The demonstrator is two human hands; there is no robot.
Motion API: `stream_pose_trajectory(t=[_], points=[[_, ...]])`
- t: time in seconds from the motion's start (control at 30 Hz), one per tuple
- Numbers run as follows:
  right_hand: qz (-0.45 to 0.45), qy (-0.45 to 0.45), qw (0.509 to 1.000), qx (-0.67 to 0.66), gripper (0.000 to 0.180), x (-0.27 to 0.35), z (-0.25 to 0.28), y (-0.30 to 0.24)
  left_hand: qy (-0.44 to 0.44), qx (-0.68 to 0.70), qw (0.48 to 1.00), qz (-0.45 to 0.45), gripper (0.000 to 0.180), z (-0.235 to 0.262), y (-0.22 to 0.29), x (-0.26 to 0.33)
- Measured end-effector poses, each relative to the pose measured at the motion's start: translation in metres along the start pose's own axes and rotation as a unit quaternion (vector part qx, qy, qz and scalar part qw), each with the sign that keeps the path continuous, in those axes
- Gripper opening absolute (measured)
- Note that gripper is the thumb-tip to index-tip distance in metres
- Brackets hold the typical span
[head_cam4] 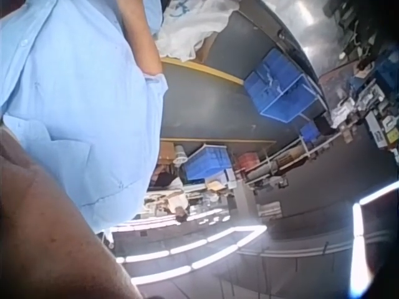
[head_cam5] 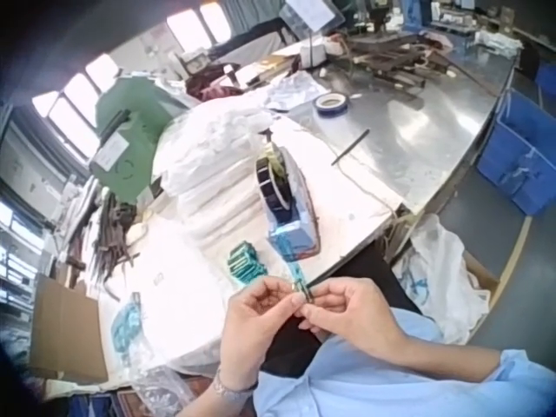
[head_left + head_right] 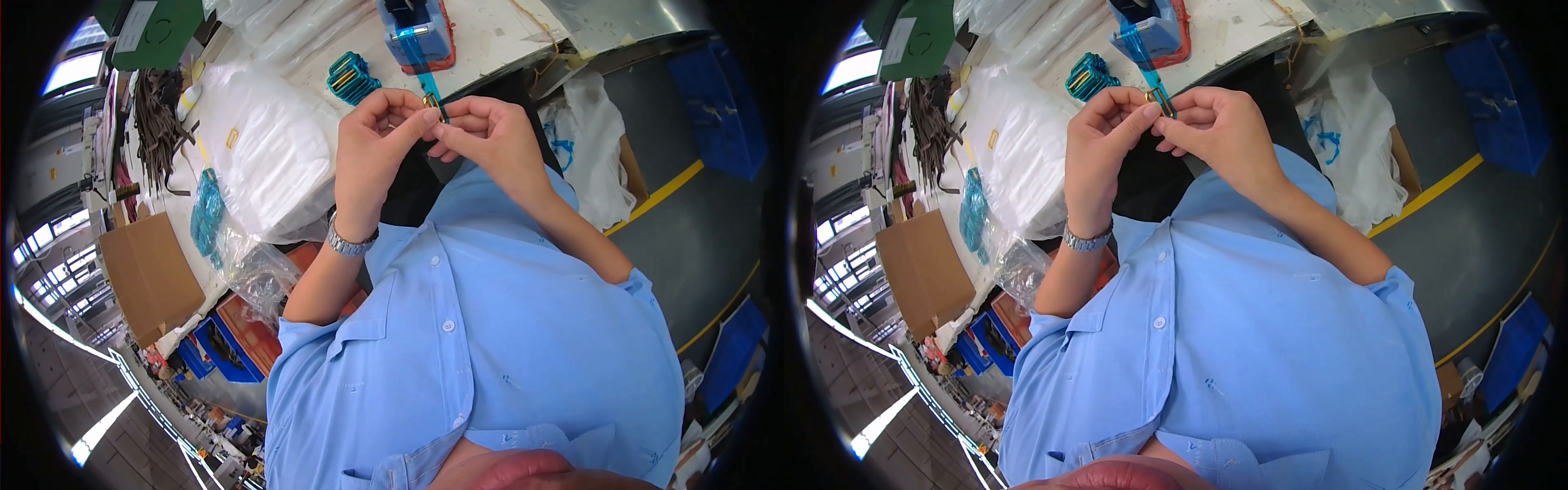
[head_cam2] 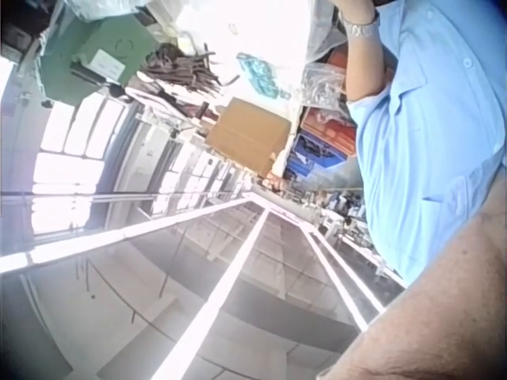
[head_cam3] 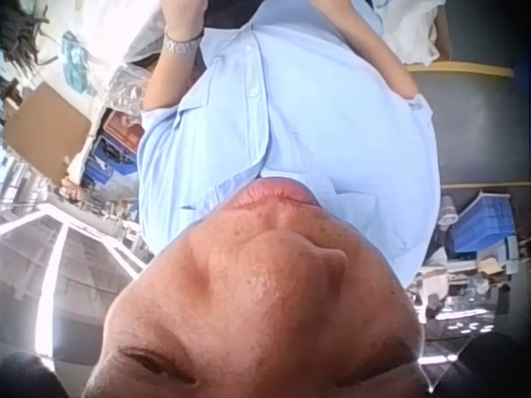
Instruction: Applying protective film to metal buckles and placing them into bags and a box.
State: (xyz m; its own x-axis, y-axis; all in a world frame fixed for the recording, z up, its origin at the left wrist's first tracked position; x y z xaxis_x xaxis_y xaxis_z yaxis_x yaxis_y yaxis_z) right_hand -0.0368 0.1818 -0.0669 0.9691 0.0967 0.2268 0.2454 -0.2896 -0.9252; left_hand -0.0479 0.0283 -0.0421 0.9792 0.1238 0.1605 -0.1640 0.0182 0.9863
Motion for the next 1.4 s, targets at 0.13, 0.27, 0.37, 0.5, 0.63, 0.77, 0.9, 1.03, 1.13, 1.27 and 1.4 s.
stream_pose_trajectory(t=[0.13, 0.27, 0.37, 0.5, 0.63, 0.77, 0.9, 1.03, 1.13, 1.27, 1.4], points=[[0.012, 0.010, 1.000, -0.005, 0.023, -0.001, 0.001, 0.001, 0.000, 0.023, 0.999, 0.028, 0.028, -0.004, 0.000, -0.002], [0.008, 0.014, 1.000, -0.004, 0.023, 0.000, 0.003, 0.000, -0.009, 0.058, 0.995, 0.080, 0.032, -0.002, -0.015, -0.004], [0.004, 0.015, 1.000, -0.007, 0.025, 0.002, 0.003, -0.002, -0.007, 0.051, 0.996, 0.070, 0.036, -0.003, -0.015, -0.004], [0.004, 0.009, 1.000, -0.020, 0.026, 0.006, 0.002, -0.004, -0.027, 0.071, 0.991, 0.106, 0.038, -0.008, -0.019, 0.001], [0.008, 0.011, 1.000, -0.017, 0.026, 0.008, 0.003, -0.005, -0.026, 0.067, 0.992, 0.102, 0.036, -0.009, -0.019, 0.009], [-0.002, 0.004, 0.999, -0.040, 0.026, 0.009, 0.004, 0.000, -0.015, 0.072, 0.991, 0.114, 0.031, -0.007, -0.018, 0.008], [-0.093, -0.068, 0.993, 0.011, 0.026, 0.010, 0.007, -0.005, -0.057, 0.047, 0.985, 0.155, 0.037, -0.002, -0.017, 0.004], [0.036, -0.066, 0.982, 0.172, 0.033, 0.007, 0.020, -0.011, -0.090, 0.040, 0.976, 0.195, 0.040, 0.004, -0.017, -0.004], [0.085, -0.080, 0.987, 0.107, 0.045, -0.005, 0.013, -0.017, -0.107, 0.045, 0.963, 0.245, 0.040, 0.000, -0.016, -0.009], [0.090, -0.119, 0.988, 0.046, 0.056, -0.018, -0.001, -0.022, -0.144, 0.043, 0.942, 0.300, 0.040, -0.002, -0.016, -0.015], [0.088, -0.149, 0.983, 0.063, 0.063, -0.026, -0.008, -0.018, -0.150, 0.018, 0.929, 0.338, 0.040, -0.002, -0.017, -0.020]])
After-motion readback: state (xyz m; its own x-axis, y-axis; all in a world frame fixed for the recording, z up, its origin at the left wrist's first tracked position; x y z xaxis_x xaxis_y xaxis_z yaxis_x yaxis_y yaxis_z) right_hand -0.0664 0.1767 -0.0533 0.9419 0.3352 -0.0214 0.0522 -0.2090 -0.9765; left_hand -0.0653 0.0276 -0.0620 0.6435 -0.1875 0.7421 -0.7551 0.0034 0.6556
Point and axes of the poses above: each hand's wrist, its own x-axis away from the middle knuckle, its own z-axis out of the back of the hand, y = z × x, the point moved 9 cm from there along -x, towards the middle knuckle, and after that the axes turned 13 degrees about y, right-handed, at the moved point
